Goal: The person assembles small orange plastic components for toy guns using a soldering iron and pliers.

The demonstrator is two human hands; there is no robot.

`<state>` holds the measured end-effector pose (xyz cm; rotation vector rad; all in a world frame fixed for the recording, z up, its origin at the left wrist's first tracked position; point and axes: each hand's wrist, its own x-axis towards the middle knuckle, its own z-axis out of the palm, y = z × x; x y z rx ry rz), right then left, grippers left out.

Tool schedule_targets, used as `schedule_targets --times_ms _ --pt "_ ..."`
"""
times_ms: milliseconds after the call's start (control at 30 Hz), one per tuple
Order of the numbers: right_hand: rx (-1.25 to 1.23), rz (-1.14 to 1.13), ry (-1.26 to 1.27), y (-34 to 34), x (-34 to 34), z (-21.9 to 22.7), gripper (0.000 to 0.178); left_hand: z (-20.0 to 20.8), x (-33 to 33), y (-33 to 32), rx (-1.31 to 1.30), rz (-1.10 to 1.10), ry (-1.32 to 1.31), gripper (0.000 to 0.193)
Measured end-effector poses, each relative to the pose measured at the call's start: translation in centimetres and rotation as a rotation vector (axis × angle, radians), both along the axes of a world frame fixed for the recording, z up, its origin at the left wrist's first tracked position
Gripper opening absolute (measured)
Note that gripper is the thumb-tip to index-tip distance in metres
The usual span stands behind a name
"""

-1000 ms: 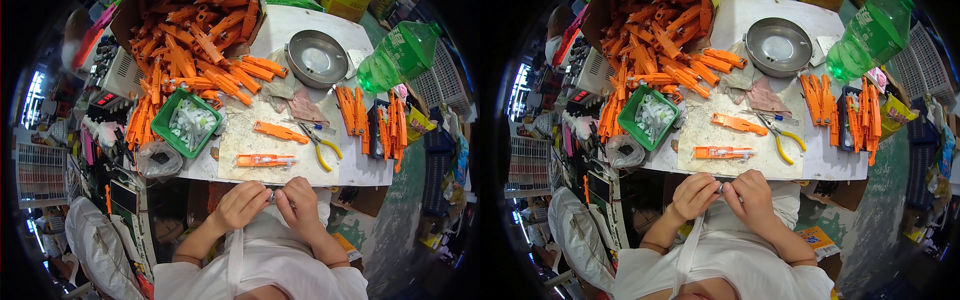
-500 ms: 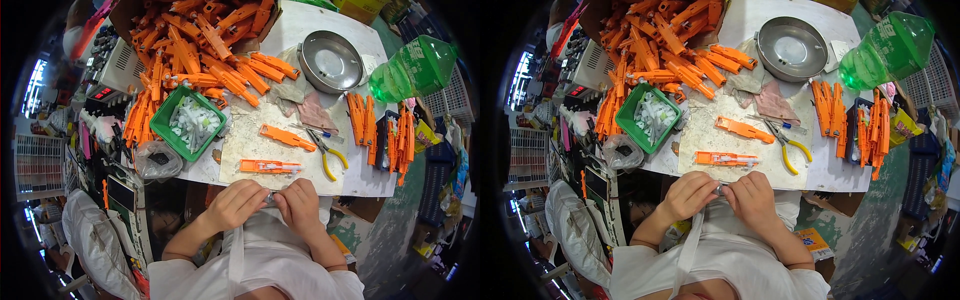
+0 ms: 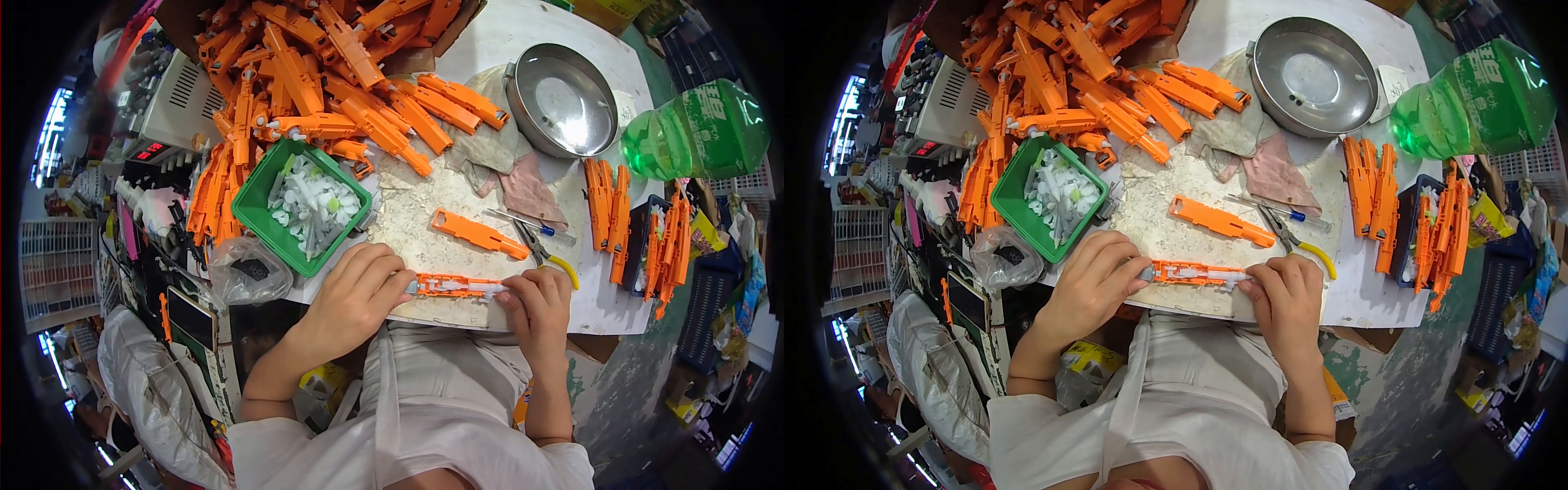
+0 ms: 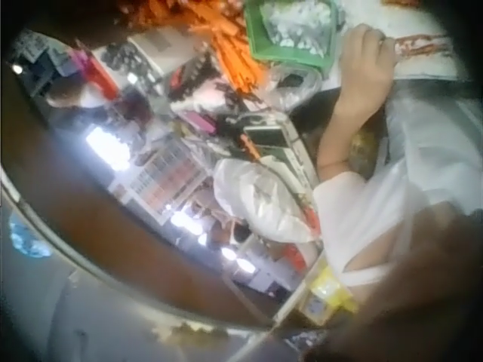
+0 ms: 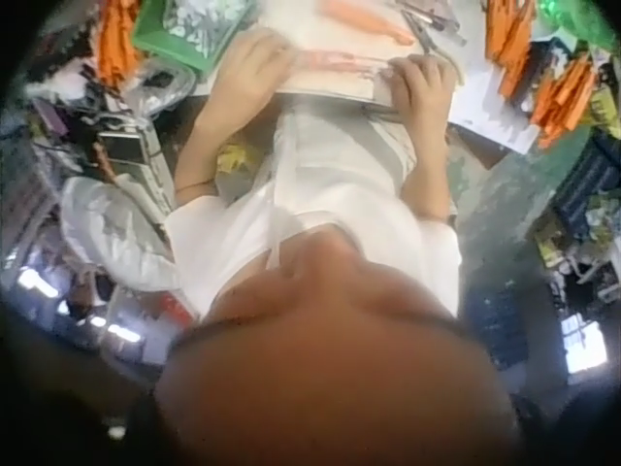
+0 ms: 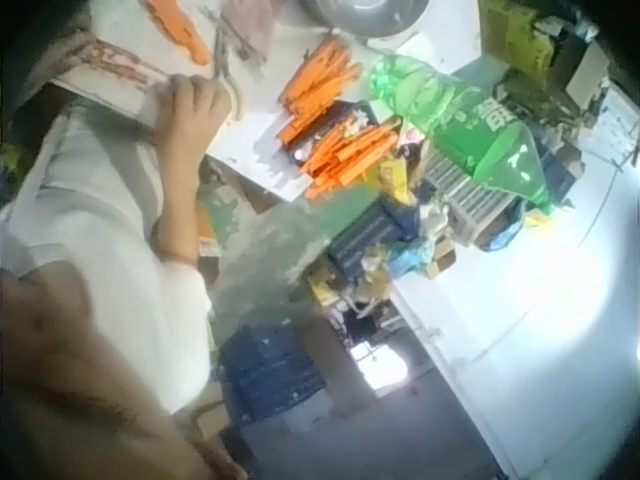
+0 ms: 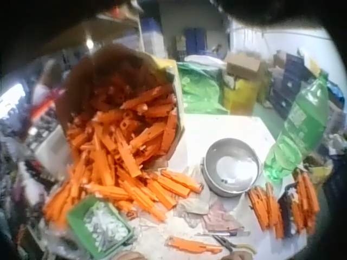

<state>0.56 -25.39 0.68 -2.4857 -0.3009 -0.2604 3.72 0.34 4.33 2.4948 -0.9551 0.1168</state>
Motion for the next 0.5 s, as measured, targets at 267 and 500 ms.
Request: schedule_targets --times_ms 267,500 --pt "0.057 0.018 -0.018 -0.1 0.4 0.0 0.019 -0.8 0.6 -0.1 0.018 -0.040 0.015 0.035" --pt "0.085 0.020 -0.043 -0.3 0.7 -0.1 0.018 -1.5 0.1 -0.2 -0.028 0.005 0.080 0.041"
